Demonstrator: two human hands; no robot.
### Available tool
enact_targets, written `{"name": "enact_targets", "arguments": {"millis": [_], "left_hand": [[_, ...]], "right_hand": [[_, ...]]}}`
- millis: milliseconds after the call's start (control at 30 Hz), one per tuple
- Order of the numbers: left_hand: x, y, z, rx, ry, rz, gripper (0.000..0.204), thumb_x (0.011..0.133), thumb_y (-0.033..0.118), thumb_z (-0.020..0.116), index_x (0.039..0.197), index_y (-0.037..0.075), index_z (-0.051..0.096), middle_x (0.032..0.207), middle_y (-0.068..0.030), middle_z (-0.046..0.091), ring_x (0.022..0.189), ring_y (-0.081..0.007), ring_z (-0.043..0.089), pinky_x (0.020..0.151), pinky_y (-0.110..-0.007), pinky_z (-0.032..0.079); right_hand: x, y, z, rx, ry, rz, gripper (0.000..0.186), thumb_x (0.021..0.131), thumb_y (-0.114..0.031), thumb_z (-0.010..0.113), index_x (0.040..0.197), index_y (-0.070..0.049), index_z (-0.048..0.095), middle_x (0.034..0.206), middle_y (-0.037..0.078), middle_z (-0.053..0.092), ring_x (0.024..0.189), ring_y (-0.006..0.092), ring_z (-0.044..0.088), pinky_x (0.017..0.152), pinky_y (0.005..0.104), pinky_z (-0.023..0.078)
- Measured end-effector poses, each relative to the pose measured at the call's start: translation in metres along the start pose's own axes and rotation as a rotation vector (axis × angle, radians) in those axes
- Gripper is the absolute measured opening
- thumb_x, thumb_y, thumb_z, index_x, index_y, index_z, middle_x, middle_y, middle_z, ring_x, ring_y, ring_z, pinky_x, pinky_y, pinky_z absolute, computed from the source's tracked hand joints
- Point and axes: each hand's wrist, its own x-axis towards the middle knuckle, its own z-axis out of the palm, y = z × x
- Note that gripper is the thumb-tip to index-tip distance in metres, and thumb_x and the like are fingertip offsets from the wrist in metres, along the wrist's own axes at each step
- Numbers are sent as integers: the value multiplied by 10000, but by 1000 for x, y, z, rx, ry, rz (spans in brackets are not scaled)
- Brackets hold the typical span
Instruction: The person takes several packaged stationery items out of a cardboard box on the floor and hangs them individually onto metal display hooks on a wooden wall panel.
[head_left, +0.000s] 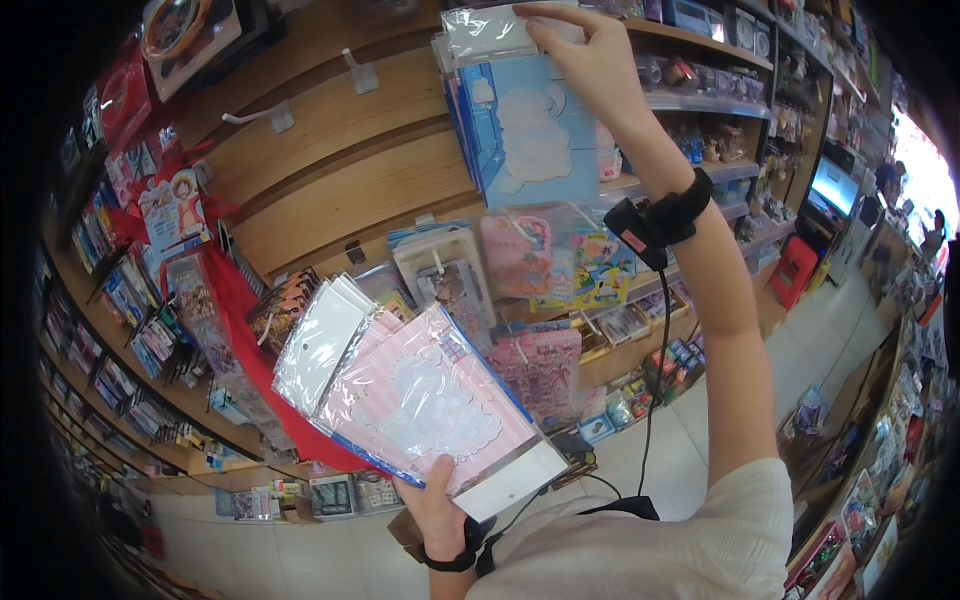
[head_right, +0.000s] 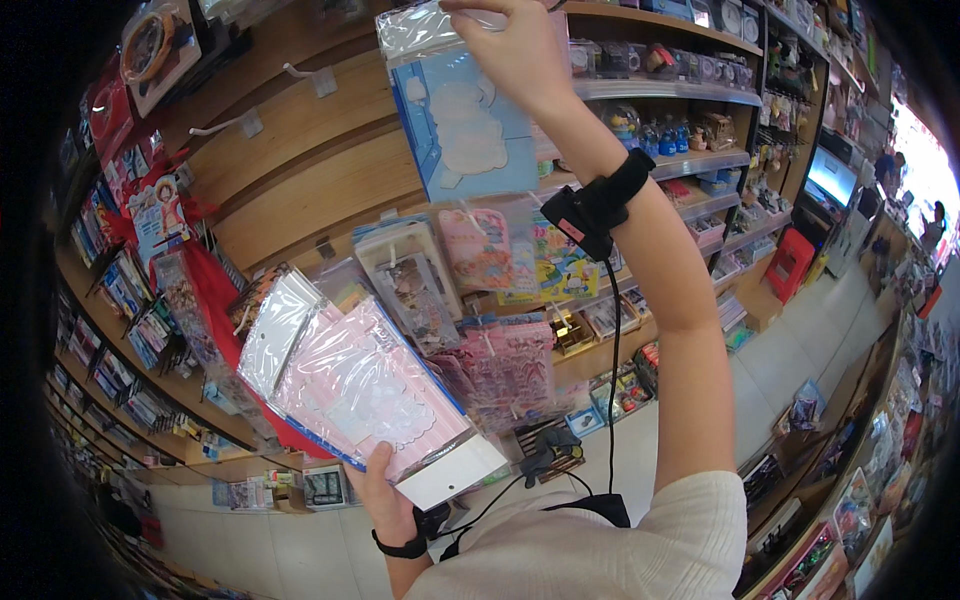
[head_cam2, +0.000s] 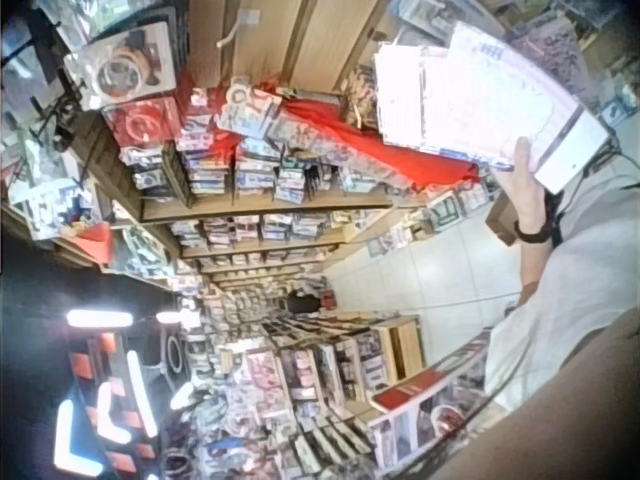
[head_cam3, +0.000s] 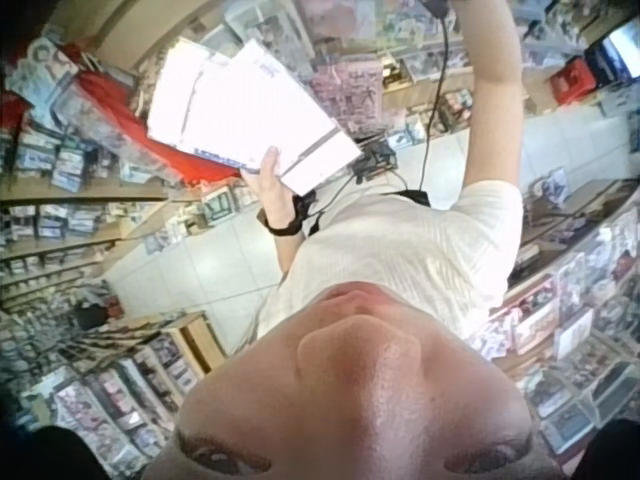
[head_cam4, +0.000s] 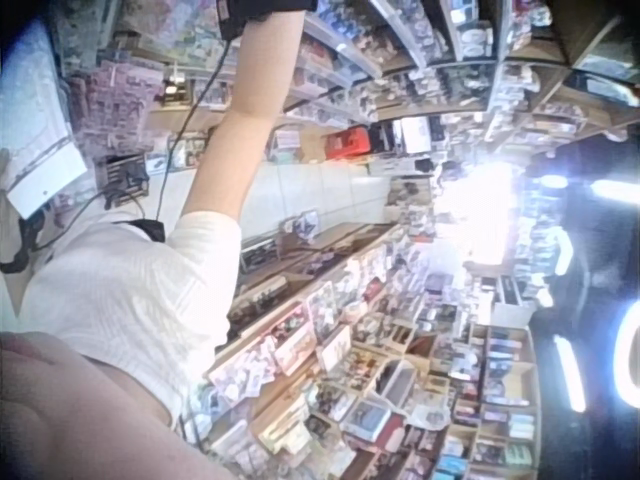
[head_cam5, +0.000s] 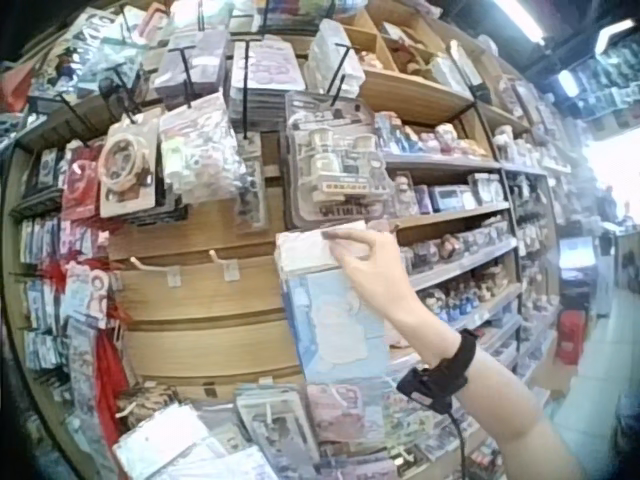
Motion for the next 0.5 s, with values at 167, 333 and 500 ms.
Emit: {"name": "enact_targets", "arguments": {"millis": [167,333,500], "left_hand": [[1,-3,-3,-3,20,7,593,717,11,565,1257,-13,321,1183,-136,444,1078,-238,450,934,-345,347],[-1,-4,-4,-21,-6,9,595,721,10,565,1260,-15,316,1181,-136,448,1067,-238,459,928,-344,356],[1,-5,-7,-7,27,18,585,730,6,557,1262,-18,314,1192,-141,442,1070,-239,461,918,-342,368]], "right_hand": [[12,15,4,12,6,90,157,741,-101,603,847,-3,664,765,97,654,738,135,596,694,234,447],[3,46,-2,-81,-232,130,526,716,-105,571,1230,-162,475,1112,182,457,937,309,559,809,361,451],[-31,14,34,-554,250,-365,343,718,-164,634,1041,-114,528,1149,135,435,1116,319,361,937,403,300]]}}
